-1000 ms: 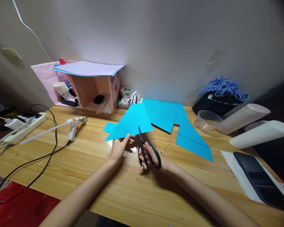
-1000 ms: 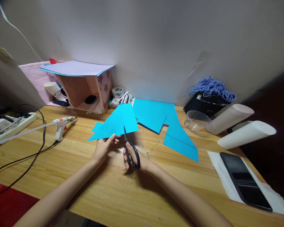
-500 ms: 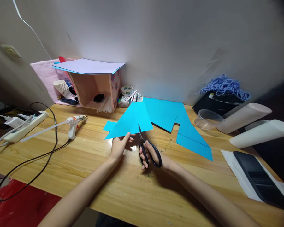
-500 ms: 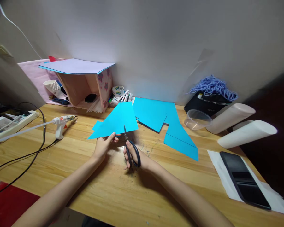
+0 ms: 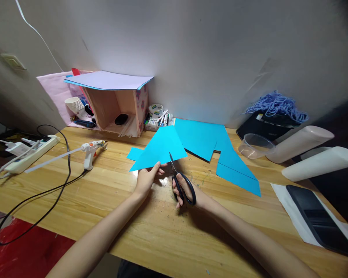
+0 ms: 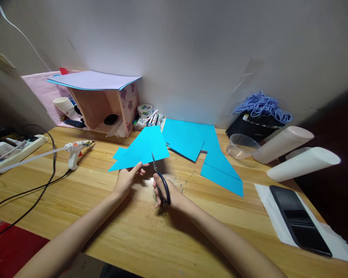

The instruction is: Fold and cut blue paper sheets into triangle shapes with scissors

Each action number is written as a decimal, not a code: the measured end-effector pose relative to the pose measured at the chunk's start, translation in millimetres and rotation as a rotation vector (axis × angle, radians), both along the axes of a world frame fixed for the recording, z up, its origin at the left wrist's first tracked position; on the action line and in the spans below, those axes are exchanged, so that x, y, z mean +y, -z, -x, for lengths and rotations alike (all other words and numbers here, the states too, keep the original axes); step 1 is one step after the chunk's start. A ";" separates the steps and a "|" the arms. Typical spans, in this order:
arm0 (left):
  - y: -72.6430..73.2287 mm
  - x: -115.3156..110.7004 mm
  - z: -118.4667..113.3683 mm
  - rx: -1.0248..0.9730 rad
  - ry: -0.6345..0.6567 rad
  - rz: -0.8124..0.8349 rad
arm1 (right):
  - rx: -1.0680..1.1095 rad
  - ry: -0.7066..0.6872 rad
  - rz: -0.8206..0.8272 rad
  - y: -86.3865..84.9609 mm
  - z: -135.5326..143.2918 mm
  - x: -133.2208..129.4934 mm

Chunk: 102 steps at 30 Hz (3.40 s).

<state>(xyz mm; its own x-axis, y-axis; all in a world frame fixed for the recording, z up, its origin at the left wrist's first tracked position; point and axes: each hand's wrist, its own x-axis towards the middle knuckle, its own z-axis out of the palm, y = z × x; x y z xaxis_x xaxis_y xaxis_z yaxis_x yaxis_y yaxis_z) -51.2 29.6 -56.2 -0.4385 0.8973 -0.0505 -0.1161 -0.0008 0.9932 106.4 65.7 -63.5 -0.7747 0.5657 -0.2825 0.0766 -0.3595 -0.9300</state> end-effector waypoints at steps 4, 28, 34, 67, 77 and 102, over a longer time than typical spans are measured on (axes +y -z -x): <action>0.8 0.6 1.3 0.019 0.010 0.003 | -0.046 0.025 -0.067 0.7 -1.8 -1.6; 5.8 2.1 3.1 -0.211 0.093 0.105 | -0.097 0.018 -0.081 3.5 -2.0 -5.9; 2.3 -1.6 1.8 -0.038 0.127 0.170 | -0.066 0.017 -0.010 7.4 0.6 -4.6; 9.4 -4.3 2.8 0.009 0.213 0.150 | -0.039 0.090 0.015 12.3 2.9 -2.9; 6.6 -4.4 2.2 -0.023 0.237 0.176 | 0.029 0.101 0.060 11.3 0.8 -4.3; 2.7 -6.0 -9.3 -0.251 0.346 0.144 | 0.032 0.169 -0.087 10.2 2.1 -5.5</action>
<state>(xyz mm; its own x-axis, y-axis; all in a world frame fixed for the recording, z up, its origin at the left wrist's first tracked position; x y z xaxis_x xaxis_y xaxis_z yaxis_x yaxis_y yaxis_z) -41.9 23.6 -58.9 -0.0724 0.9650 -0.2521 -0.3229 0.2165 0.9213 104.2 60.2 -73.8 -0.6742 0.7098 -0.2040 -0.0078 -0.2830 -0.9591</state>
